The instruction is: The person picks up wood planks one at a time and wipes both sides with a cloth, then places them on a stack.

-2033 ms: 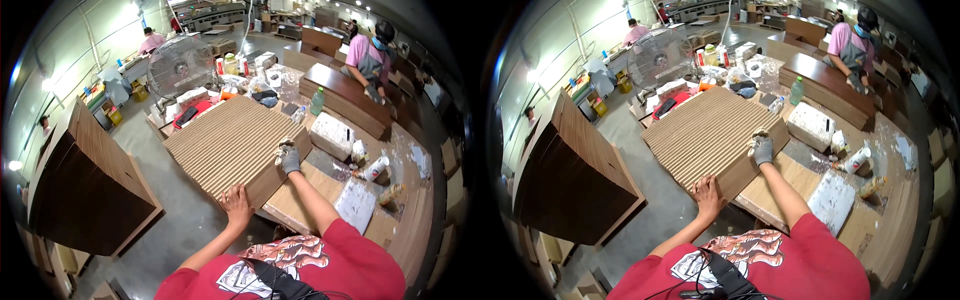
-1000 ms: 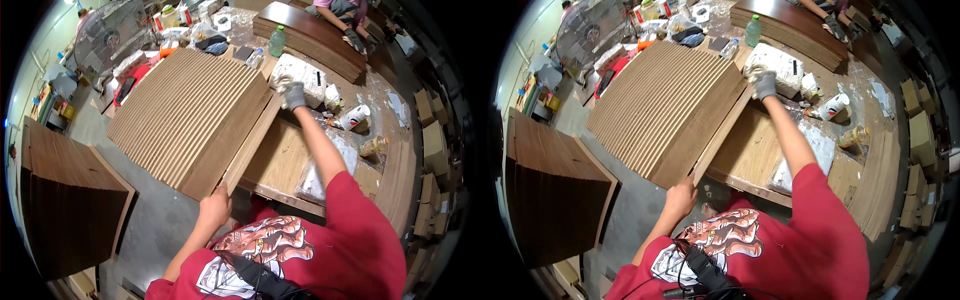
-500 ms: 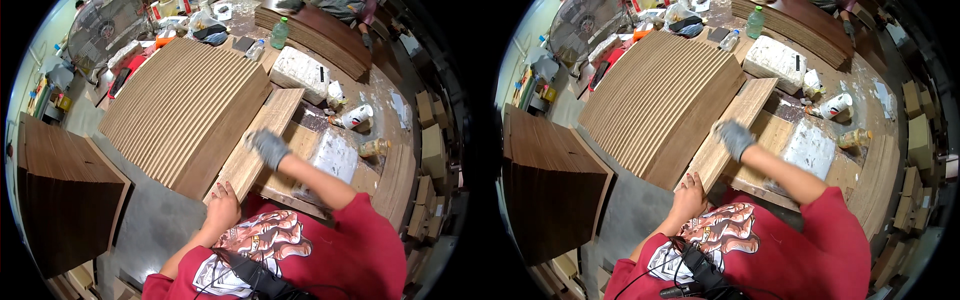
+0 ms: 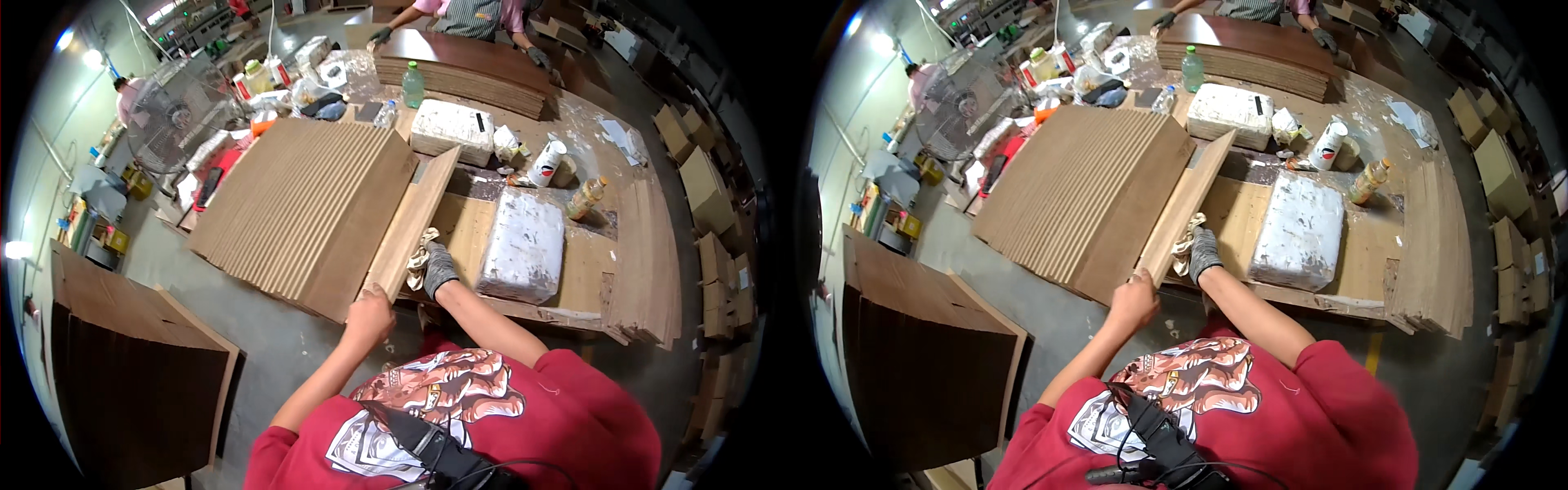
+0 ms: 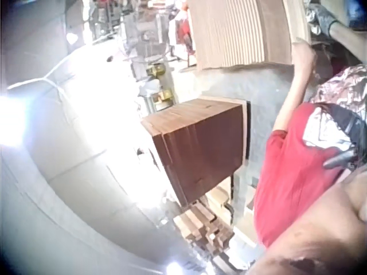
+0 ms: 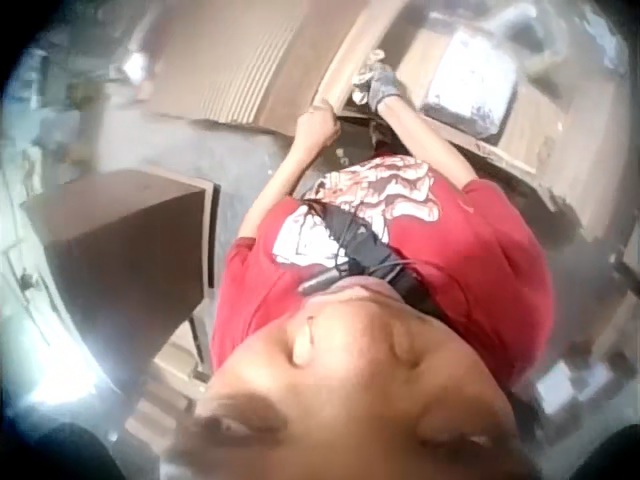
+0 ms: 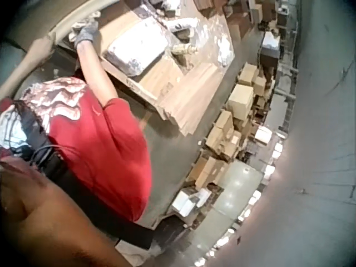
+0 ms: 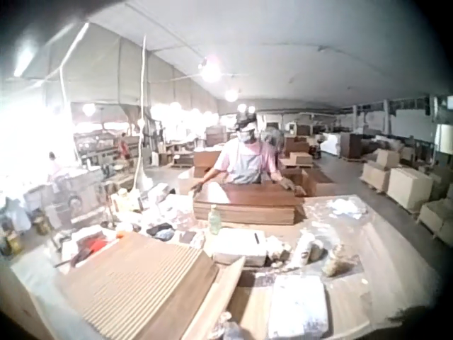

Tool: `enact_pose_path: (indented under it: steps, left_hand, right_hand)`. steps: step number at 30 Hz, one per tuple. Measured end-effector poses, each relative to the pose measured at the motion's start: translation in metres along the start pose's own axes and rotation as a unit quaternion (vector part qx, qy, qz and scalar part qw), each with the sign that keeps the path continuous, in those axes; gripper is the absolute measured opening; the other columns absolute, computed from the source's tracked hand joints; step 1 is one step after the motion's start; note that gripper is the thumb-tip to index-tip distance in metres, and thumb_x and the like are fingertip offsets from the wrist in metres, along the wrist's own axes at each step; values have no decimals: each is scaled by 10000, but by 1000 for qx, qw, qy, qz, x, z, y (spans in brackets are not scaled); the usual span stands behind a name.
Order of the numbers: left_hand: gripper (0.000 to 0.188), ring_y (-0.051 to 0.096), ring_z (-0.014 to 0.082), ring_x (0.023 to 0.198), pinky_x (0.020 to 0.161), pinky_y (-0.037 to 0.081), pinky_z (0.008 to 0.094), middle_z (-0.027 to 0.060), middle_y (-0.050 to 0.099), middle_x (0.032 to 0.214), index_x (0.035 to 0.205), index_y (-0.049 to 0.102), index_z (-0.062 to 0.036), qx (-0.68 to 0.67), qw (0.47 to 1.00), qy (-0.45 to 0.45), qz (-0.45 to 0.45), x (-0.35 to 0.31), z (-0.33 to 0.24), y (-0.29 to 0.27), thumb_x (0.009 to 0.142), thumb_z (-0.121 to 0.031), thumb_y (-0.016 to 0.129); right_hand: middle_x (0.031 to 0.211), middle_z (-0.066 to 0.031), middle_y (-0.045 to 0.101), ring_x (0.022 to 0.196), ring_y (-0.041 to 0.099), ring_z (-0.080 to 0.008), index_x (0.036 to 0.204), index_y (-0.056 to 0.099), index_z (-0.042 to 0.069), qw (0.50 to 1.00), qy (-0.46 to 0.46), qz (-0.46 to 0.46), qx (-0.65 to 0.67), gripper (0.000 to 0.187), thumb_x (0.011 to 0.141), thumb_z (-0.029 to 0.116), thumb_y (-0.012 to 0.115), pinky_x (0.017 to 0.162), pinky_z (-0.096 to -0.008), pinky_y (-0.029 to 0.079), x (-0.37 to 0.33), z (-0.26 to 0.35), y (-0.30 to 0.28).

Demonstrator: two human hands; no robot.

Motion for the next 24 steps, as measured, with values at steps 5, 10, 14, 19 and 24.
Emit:
enact_pose_path:
  steps: [5, 10, 14, 19, 24]
  left_hand:
    - [768, 672, 430, 873, 720, 567, 444, 418, 528, 1164, 1327, 377, 157, 25, 999, -10, 22, -8, -13, 13, 809, -358, 617]
    - [816, 521, 479, 1154, 973, 430, 502, 422, 389, 1327, 1391, 344, 79, 13, 999, -19, -28, -32, -21, 33, 835, -457, 609]
    - [713, 302, 456, 1349, 1113, 214, 512, 344, 339, 1420, 1432, 334, 8, -84, 994, -27, -64, -58, -25, 24, 901, -408, 565]
    - [490, 556, 218, 1078, 946, 418, 322, 172, 589, 1172, 1211, 529, 79, -514, 834, -146, -137, -113, 16, 7, 947, -329, 590]
    - [389, 538, 78, 1010, 922, 401, 223, 35, 634, 1096, 1170, 597, 55, -639, 764, -83, 30, -69, -76, -5, 1008, -284, 498]
  right_hand:
    - [693, -77, 581, 479, 525, -217, 908, 540, 108, 989, -100, -62, -89, 213, 855, 276, 662, 435, -372, 472, 15, -8, 6]
    - [680, -40, 536, 511, 497, -166, 931, 526, 61, 974, -153, -50, -157, 153, 825, 39, 635, 416, -336, 446, 8, -10, -4]
    - [782, 2, 532, 608, 516, -123, 954, 524, 94, 951, -308, 17, -33, 189, 820, 8, 625, 490, -285, 458, -2, 8, -49]
    - [656, 11, 495, 419, 479, -113, 934, 484, 119, 987, -148, 58, -38, 175, 876, 89, 646, 332, -268, 386, -101, 41, -39]
    - [797, 10, 586, 597, 542, -93, 1023, 563, 93, 965, -251, 71, 2, 169, 886, 114, 661, 515, -245, 450, -146, 117, -106]
Point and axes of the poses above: each hand's wrist, its own x-axis towards the middle knuckle, its own y-axis out of the palm, z = x × y, the point moved 3 cm from there along x, towards the middle knuckle
